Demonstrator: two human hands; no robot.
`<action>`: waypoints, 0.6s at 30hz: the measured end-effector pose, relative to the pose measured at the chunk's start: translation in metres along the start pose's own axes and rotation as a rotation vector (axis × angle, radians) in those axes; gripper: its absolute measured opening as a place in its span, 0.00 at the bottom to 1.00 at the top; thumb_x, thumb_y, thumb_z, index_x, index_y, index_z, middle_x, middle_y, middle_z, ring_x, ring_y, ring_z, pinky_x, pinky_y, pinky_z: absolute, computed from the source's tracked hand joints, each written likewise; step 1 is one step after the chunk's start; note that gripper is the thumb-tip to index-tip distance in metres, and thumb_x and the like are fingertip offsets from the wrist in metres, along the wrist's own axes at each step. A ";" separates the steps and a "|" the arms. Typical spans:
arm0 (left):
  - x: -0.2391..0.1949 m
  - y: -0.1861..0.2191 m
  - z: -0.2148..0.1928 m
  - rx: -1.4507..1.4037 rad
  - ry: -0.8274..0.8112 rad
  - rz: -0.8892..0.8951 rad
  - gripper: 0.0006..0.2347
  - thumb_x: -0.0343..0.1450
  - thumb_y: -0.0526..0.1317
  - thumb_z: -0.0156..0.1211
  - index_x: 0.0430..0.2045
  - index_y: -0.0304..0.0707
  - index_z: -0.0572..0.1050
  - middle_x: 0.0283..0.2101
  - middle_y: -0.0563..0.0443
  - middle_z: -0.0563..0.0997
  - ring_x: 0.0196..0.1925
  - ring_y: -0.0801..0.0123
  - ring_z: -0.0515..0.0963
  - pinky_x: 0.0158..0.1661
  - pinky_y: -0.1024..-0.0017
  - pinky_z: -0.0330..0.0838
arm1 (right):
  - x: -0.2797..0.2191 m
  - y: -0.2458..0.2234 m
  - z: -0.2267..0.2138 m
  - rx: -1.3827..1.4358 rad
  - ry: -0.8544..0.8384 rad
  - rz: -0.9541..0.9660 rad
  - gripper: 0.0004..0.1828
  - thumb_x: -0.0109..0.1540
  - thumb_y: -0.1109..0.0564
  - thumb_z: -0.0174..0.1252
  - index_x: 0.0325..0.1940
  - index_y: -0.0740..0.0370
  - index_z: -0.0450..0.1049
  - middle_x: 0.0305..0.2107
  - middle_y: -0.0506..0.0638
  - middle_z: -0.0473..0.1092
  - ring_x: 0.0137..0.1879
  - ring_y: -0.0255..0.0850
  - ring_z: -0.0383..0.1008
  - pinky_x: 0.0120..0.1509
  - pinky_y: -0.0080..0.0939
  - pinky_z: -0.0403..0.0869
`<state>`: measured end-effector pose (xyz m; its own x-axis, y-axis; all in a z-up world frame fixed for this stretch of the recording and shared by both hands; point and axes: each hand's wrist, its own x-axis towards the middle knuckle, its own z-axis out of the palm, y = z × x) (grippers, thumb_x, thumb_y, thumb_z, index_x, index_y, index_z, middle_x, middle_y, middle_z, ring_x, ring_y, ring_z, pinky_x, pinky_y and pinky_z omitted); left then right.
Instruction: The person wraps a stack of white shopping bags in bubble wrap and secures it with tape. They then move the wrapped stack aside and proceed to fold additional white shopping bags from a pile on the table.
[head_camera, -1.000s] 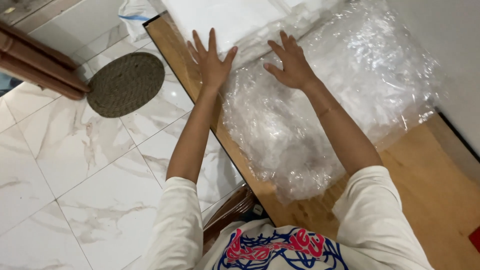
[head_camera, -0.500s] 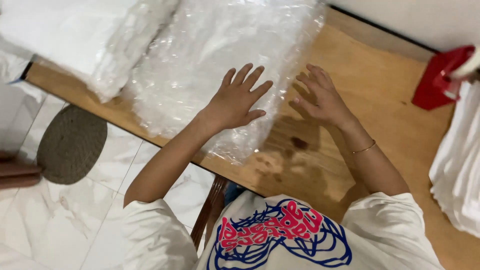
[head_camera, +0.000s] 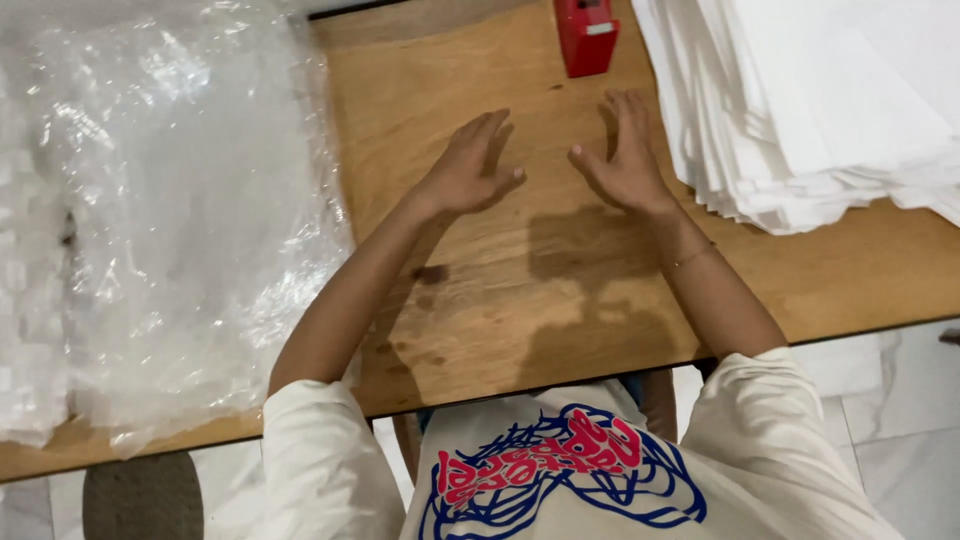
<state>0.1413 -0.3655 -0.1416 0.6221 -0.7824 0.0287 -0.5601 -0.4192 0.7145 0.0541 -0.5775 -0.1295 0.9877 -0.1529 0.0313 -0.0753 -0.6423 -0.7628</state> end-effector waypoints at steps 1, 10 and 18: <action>0.017 0.005 0.007 -0.008 -0.016 0.010 0.30 0.64 0.52 0.50 0.54 0.31 0.48 0.58 0.35 0.53 0.60 0.48 0.51 0.55 0.57 0.45 | 0.005 0.003 -0.002 -0.004 0.009 0.019 0.36 0.56 0.47 0.50 0.61 0.63 0.44 0.59 0.61 0.37 0.66 0.52 0.30 0.65 0.54 0.40; 0.143 0.011 0.052 -1.018 0.330 -0.348 0.31 0.61 0.37 0.46 0.56 0.38 0.38 0.62 0.40 0.38 0.64 0.61 0.42 0.51 0.68 0.61 | 0.082 0.060 0.018 0.165 0.347 -0.030 0.49 0.53 0.59 0.66 0.62 0.63 0.34 0.60 0.61 0.42 0.67 0.49 0.42 0.69 0.46 0.47; 0.156 0.020 0.067 -0.741 0.478 -0.215 0.29 0.55 0.36 0.45 0.54 0.45 0.53 0.47 0.52 0.70 0.44 0.71 0.69 0.42 0.79 0.65 | 0.086 0.014 -0.002 0.227 0.381 -0.265 0.22 0.54 0.66 0.43 0.53 0.61 0.55 0.28 0.51 0.70 0.29 0.39 0.66 0.31 0.33 0.62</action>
<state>0.1900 -0.5271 -0.1696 0.9259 -0.3775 0.0117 -0.0129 -0.0007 0.9999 0.1374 -0.6012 -0.1356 0.8459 -0.2970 0.4429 0.2438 -0.5232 -0.8166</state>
